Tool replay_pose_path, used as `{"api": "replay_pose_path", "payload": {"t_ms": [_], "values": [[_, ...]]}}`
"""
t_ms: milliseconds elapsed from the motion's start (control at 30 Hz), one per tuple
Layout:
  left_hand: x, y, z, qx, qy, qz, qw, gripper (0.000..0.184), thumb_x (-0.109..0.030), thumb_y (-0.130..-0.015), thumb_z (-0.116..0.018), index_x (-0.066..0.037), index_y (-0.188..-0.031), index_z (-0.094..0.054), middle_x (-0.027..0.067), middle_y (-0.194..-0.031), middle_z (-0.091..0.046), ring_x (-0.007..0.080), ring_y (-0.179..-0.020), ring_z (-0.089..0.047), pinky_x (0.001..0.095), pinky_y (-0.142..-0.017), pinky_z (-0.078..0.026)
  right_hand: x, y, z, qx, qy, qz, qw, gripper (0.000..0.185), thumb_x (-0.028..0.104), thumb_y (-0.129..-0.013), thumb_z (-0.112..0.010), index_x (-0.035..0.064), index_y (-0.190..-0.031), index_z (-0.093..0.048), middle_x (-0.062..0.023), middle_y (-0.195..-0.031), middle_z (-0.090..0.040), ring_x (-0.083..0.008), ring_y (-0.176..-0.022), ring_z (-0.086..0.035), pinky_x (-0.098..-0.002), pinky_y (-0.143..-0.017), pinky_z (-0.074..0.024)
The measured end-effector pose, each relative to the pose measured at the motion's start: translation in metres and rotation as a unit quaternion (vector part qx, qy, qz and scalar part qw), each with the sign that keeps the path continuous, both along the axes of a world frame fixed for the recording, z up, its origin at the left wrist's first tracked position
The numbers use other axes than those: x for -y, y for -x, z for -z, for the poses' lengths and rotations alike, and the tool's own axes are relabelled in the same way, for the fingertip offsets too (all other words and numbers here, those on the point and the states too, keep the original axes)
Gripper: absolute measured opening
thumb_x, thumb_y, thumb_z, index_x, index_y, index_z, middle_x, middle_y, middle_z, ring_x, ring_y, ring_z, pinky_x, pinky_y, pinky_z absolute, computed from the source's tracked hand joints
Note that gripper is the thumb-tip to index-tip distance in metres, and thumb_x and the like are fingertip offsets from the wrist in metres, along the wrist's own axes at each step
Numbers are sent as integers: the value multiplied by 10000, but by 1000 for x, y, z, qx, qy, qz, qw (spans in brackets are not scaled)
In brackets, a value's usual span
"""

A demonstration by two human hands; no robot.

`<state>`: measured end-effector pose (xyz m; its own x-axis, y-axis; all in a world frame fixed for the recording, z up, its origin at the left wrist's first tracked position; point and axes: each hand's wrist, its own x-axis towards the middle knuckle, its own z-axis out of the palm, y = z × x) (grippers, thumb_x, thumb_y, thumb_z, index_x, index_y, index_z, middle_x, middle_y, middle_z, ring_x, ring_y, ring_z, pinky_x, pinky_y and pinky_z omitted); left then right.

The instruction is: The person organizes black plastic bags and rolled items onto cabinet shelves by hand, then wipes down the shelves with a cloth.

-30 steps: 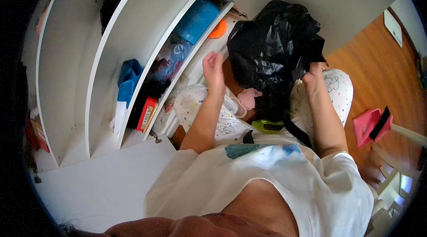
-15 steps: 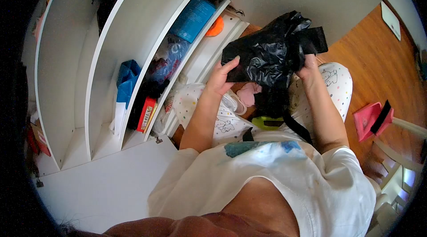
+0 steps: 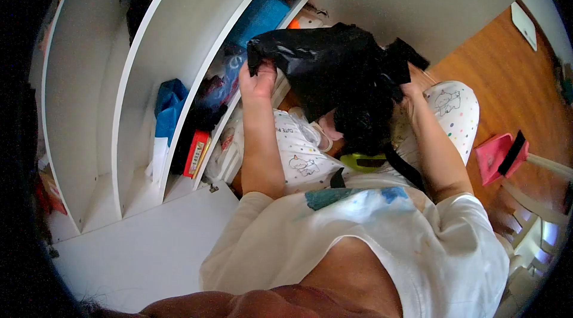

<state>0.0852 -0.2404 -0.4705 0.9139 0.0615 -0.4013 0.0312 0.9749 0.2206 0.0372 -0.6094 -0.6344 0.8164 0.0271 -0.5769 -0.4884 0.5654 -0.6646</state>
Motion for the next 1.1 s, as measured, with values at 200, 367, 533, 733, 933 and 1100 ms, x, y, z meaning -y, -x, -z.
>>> {"api": "replay_pose_path", "payload": {"t_ms": [200,367,533,733,933,1100], "values": [[3,13,-12,60,-5,-10,998,161,-74,-851,-510,9,-977,-565,123,-977,-613,237,-896,-593,374,-767,-498,-41,2,-65,53,516,-82,851,507,332,-848,-578,-34,-1181,-466,-154,-1057,-583,-200,-1005,-541,-297,-885,-406],[44,24,-30,80,-22,49,995,196,-17,-809,-573,21,-997,-536,136,-987,-598,244,-891,-591,361,-749,-510,-97,18,-176,334,381,-38,862,707,376,-767,-660,20,-1294,-352,-200,-1226,-466,-268,-1148,-446,-354,-945,-363],[58,33,-35,108,4,126,986,175,-28,-853,-502,42,-1012,-517,152,-1000,-585,246,-900,-591,352,-782,-523,-136,10,-189,432,518,-76,734,638,126,-724,-682,26,-1273,-373,-175,-1184,-500,-248,-1131,-462,-340,-933,-364],[36,30,-37,216,-123,57,967,262,-118,-897,-461,12,-1124,-462,207,-1139,-515,309,-1059,-518,389,-848,-482,-83,-42,-183,398,503,-136,755,263,3,-779,-551,-17,-1041,-555,-167,-907,-621,-246,-843,-597,-315,-772,-447],[30,31,-50,220,-577,-72,783,683,-106,-742,-685,-40,-1299,-296,188,-1323,-356,273,-1239,-329,385,-958,-340,-63,-60,-242,419,445,-326,721,244,41,-835,-525,1,-1076,-544,-109,-920,-623,-185,-848,-559,-300,-802,-428],[24,26,-41,188,-773,-19,606,998,-189,-528,-841,-5,-1316,-256,176,-1289,-397,264,-1177,-406,359,-970,-330,-61,-52,-279,420,439,-439,662,217,26,-839,-513,0,-1049,-560,-89,-878,-632,-152,-823,-559,-293,-796,-432]]}}
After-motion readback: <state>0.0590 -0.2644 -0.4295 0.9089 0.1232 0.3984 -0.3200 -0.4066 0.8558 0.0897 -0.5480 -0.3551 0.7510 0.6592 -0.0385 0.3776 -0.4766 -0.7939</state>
